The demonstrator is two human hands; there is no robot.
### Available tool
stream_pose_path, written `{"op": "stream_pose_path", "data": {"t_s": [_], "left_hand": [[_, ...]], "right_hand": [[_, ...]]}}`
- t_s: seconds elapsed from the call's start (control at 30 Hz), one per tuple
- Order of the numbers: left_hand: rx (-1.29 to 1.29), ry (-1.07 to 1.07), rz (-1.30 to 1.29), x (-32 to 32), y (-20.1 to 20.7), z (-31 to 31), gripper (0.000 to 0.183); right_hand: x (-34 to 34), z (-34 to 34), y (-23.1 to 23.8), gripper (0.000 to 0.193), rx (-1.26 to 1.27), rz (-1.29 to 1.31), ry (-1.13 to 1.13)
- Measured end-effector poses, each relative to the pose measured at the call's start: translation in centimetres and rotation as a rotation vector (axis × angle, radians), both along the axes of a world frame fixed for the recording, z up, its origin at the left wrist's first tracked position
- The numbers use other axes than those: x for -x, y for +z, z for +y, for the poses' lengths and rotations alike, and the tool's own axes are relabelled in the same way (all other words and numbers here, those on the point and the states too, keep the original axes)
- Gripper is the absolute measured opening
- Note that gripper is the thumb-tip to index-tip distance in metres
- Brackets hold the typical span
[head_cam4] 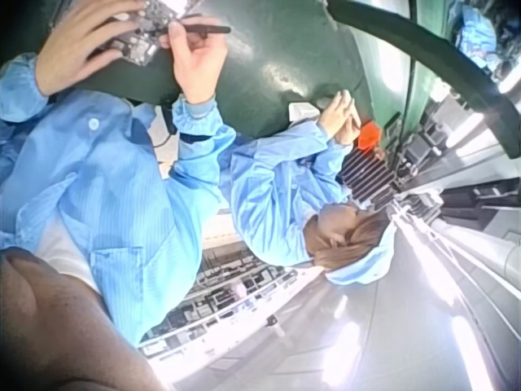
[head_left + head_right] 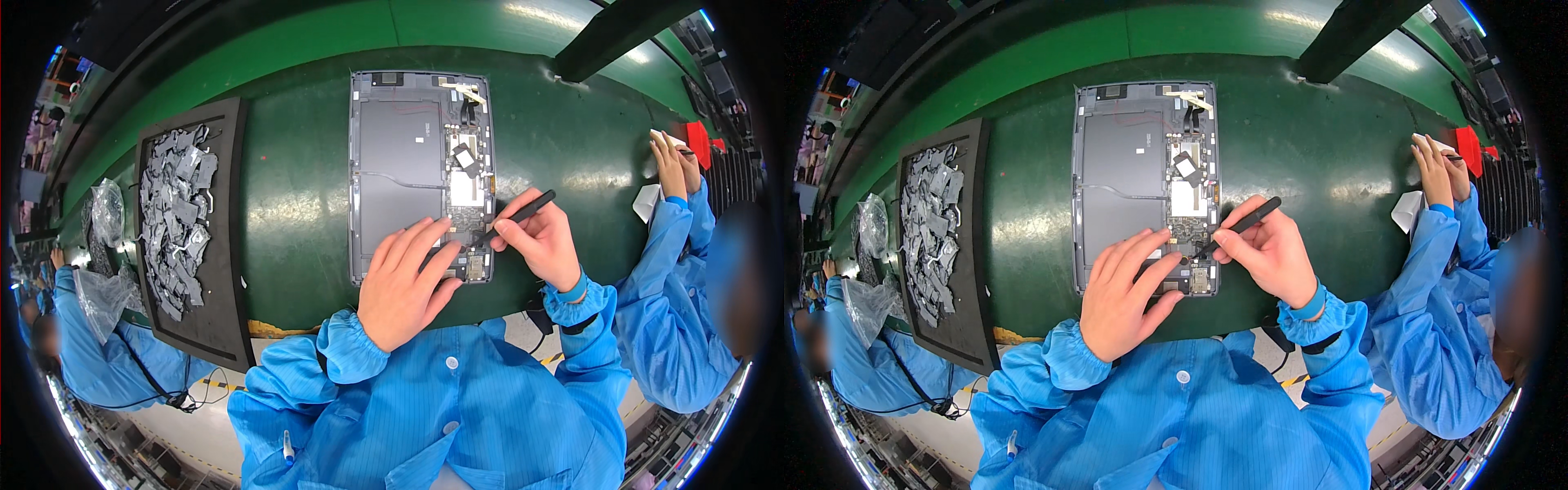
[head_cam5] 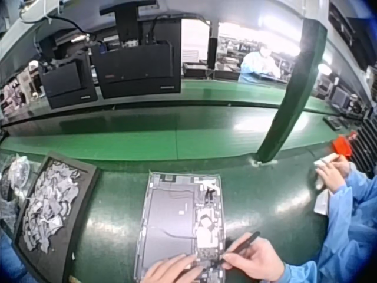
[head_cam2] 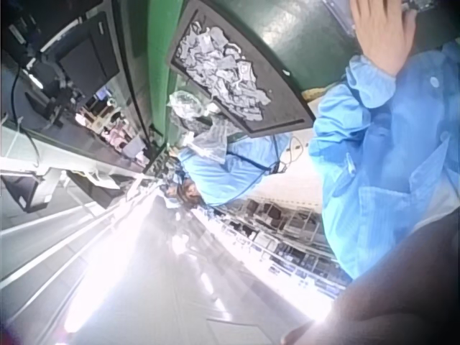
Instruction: Assembling the internal components of a laptop or tablet on a manufacturing belt.
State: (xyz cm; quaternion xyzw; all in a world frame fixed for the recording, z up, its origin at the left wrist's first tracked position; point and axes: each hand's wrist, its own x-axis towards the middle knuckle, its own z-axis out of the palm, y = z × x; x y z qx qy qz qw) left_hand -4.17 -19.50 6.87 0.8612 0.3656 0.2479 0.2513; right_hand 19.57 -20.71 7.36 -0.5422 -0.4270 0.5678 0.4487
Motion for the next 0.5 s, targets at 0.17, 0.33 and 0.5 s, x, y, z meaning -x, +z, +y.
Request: {"op": "stream_pose_path", "data": {"t_s": [0.17,0.33,0.5], "left_hand": [[-0.001,-0.001,0.0,0.05,-0.03,0.0,0.05],[-0.003,-0.002,-0.005,0.07,-0.07,0.0,0.05],[-0.002,-0.009,-0.002,0.13,-0.06,-0.03,0.05]], "right_hand": [[0.07,0.09,0.21,0.016,-0.002,-0.017,0.009],[0.04,0.21,0.15,0.017,0.001,0.014,0.013],[-0.22,0.18,-0.18,0.016,-0.006,0.019,0.016]]}}
